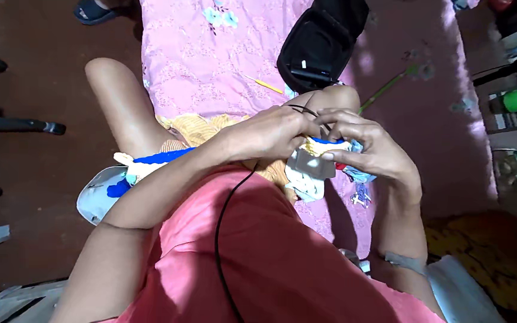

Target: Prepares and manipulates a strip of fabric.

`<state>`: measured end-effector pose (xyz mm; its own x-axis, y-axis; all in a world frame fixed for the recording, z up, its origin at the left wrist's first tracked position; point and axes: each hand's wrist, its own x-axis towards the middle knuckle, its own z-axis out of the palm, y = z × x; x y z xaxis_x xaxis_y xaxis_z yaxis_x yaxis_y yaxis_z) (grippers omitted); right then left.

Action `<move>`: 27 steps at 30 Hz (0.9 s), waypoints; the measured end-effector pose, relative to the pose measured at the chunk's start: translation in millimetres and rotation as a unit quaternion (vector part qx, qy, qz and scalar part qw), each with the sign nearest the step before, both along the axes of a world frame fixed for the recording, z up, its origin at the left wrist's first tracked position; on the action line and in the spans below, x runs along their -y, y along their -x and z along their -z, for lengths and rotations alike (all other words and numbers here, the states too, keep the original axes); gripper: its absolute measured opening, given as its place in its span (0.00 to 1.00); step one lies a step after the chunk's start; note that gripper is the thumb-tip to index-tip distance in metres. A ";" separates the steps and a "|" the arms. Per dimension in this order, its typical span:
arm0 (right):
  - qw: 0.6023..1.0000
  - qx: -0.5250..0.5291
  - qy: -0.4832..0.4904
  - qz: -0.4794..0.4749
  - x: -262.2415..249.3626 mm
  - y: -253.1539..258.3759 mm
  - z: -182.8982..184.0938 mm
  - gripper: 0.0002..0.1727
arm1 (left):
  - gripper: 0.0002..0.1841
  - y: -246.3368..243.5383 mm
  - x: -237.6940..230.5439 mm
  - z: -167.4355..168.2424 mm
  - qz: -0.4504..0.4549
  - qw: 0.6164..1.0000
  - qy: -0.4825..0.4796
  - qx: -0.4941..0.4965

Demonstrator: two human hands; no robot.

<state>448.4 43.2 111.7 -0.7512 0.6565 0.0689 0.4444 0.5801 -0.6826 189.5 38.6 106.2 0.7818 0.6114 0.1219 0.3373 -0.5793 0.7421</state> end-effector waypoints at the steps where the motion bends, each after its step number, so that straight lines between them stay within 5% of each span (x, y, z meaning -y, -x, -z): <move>1: 1.000 -0.015 0.020 0.001 1.4 -4.6 3.2 0.17 | 0.14 -1.2 0.2 4.1 0.003 1.000 0.004 0.017; 9: 0.964 -0.112 0.192 0.146 15.4 -26.0 40.4 0.05 | 0.18 20.3 4.6 34.4 0.000 0.996 0.082 0.031; 12: 0.952 -0.070 0.206 0.216 15.3 -33.6 65.8 0.05 | 0.26 93.1 14.5 64.9 -0.101 0.988 0.111 -0.043; 15: 0.944 -0.047 0.229 0.233 17.3 -38.6 86.4 0.05 | 0.22 176.7 46.8 90.1 -0.262 0.950 0.115 -0.123; 18: 0.935 -0.066 0.241 0.252 20.0 -40.8 95.3 0.06 | 0.18 231.1 98.5 102.7 -0.402 0.905 0.122 -0.073; 21: 0.930 -0.082 0.240 0.265 20.8 -39.1 99.6 0.07 | 0.16 249.4 140.6 111.4 -0.480 0.864 0.153 -0.015; 27: 0.935 -0.077 0.222 0.264 17.9 -37.8 99.2 0.11 | 0.17 245.6 172.6 145.0 -0.495 0.864 0.084 -0.020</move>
<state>486.2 25.3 12.5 -0.3169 0.9232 -0.2175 0.4652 -0.0485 -0.8839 -56.1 -134.0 -38.9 -0.1340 0.9898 -0.0490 0.6327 0.1235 0.7645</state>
